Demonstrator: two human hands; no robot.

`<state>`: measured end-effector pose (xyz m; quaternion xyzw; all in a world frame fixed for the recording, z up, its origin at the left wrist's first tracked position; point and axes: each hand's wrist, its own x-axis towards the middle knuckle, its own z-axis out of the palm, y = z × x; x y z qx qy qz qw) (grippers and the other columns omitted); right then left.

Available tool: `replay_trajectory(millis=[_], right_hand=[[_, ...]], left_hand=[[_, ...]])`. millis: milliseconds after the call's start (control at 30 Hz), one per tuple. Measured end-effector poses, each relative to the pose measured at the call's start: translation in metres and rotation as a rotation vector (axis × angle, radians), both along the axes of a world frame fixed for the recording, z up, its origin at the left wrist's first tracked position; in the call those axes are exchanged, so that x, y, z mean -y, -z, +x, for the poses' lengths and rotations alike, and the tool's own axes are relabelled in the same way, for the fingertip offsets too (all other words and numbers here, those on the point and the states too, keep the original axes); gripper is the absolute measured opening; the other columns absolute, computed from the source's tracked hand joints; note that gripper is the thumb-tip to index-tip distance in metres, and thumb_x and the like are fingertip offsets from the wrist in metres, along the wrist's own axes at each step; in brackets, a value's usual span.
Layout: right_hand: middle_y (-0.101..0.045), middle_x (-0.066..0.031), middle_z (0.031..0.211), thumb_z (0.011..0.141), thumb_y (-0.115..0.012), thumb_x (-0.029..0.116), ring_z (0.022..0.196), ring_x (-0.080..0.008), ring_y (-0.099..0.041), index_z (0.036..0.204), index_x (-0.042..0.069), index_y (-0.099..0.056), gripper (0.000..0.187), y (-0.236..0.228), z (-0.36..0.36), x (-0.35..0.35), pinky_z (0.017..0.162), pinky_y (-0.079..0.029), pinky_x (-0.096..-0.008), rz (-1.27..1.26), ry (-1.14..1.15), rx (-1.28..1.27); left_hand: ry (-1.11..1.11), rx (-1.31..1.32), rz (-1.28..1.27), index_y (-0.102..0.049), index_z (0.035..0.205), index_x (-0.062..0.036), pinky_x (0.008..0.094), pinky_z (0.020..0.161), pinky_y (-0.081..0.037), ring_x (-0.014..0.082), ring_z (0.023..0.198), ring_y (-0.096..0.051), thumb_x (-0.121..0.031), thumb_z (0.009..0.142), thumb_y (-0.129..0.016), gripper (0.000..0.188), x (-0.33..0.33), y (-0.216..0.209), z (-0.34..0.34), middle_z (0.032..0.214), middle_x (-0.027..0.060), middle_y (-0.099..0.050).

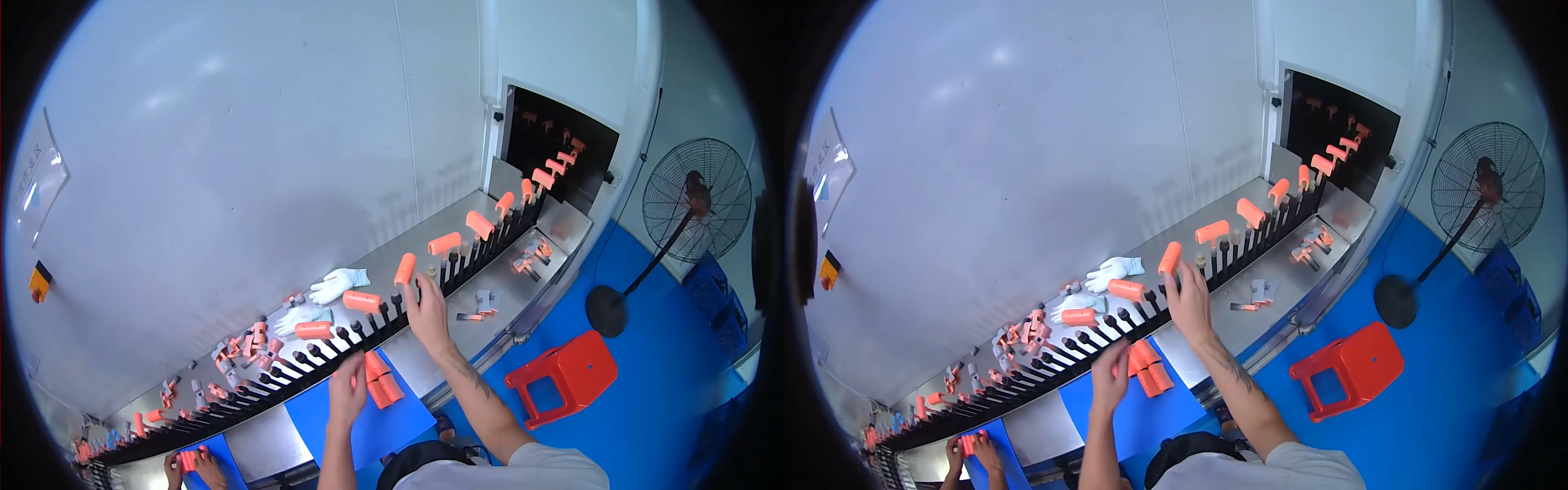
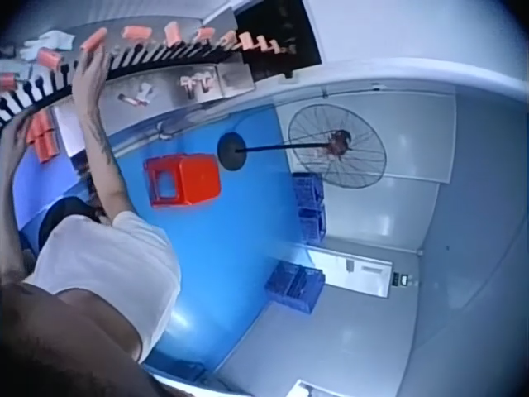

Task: Unloading orange plastic parts from a rotating assembly line and placing them onto a blue tray.

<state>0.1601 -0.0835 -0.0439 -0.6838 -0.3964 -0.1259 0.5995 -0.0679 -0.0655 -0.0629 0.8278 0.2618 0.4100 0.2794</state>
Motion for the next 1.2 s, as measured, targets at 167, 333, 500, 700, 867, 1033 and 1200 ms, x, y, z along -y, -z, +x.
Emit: replay_trajectory(millis=[167,333,500,700,867,1033,1200], right_hand=[[-0.067,-0.0216,0.098,0.087,-0.067,0.021,0.095,-0.0398,-0.065,0.106,-0.001,-0.067,0.029,-0.019,0.000,-0.016,0.083,-0.051,-0.0478,-0.393,-0.226,0.141],[-0.070,-0.0197,0.086,0.076,-0.075,0.014,0.086,-0.0403,-0.067,0.101,0.002,-0.071,0.028,-0.029,-0.034,-0.032,0.078,-0.054,-0.0481,-0.719,-0.290,0.309],[-0.075,-0.0116,0.088,0.083,-0.075,0.015,0.075,-0.0128,-0.069,0.110,0.000,-0.072,0.031,-0.056,-0.013,-0.041,0.069,-0.055,-0.0311,-0.250,-0.468,-0.645],[-0.070,-0.0165,0.115,0.085,-0.074,0.014,0.111,-0.0291,-0.066,0.125,0.005,-0.066,0.042,0.046,-0.181,0.040,0.095,-0.051,-0.0371,-0.354,-0.701,-0.205],[-0.061,-0.0146,0.131,0.085,-0.066,0.006,0.113,-0.0332,-0.061,0.128,0.007,-0.061,0.043,0.150,-0.264,0.044,0.095,-0.052,-0.0407,-0.486,-0.735,-0.023],[-0.046,-0.0164,0.145,0.087,-0.063,0.006,0.127,-0.0336,-0.050,0.128,0.004,-0.059,0.040,0.165,-0.293,0.040,0.101,-0.049,-0.0394,-0.498,-0.691,0.352],[-0.049,-0.0165,0.141,0.084,-0.060,0.005,0.126,-0.0331,-0.050,0.124,0.000,-0.060,0.041,0.166,-0.298,0.034,0.101,-0.048,-0.0395,-0.587,-0.725,0.366]], left_hand=[[-0.209,-0.271,-0.042,-0.066,0.113,0.0036,0.0459,0.076,-0.052,0.0378,0.086,-0.069,-0.024,0.091,-0.067,0.035,-0.046,-0.061,0.036,0.092,0.0263,-0.068],[-0.305,-0.722,0.134,-0.071,0.083,-0.0004,0.0492,0.071,-0.053,0.0415,0.076,-0.067,-0.026,0.079,-0.076,0.027,-0.068,-0.075,0.000,0.077,0.0229,-0.069],[-0.271,0.030,-0.503,-0.074,0.093,0.0031,0.0273,0.047,-0.046,0.0073,0.059,-0.062,-0.027,0.088,-0.069,0.031,-0.107,-0.087,-0.082,0.067,0.0028,-0.067],[-0.104,-0.417,-0.267,-0.071,0.111,-0.0047,0.0384,0.082,-0.055,0.0284,0.091,-0.069,-0.015,0.076,-0.079,0.038,-0.025,0.019,-0.208,0.103,0.0153,-0.071],[-0.136,-0.589,-0.098,-0.071,0.109,-0.0093,0.0426,0.097,-0.048,0.0384,0.114,-0.058,-0.004,0.077,-0.068,0.033,-0.023,0.108,-0.222,0.125,0.0185,-0.062],[-0.427,-0.207,-0.358,-0.057,0.128,0.0029,0.0406,0.089,-0.052,0.0363,0.106,-0.061,-0.009,0.091,-0.062,0.039,-0.016,0.145,-0.225,0.126,0.0232,-0.056],[-0.380,-0.133,-0.418,-0.056,0.129,0.0042,0.0327,0.073,-0.056,0.0254,0.094,-0.066,-0.011,0.089,-0.070,0.045,-0.018,0.151,-0.224,0.123,0.0201,-0.060]])
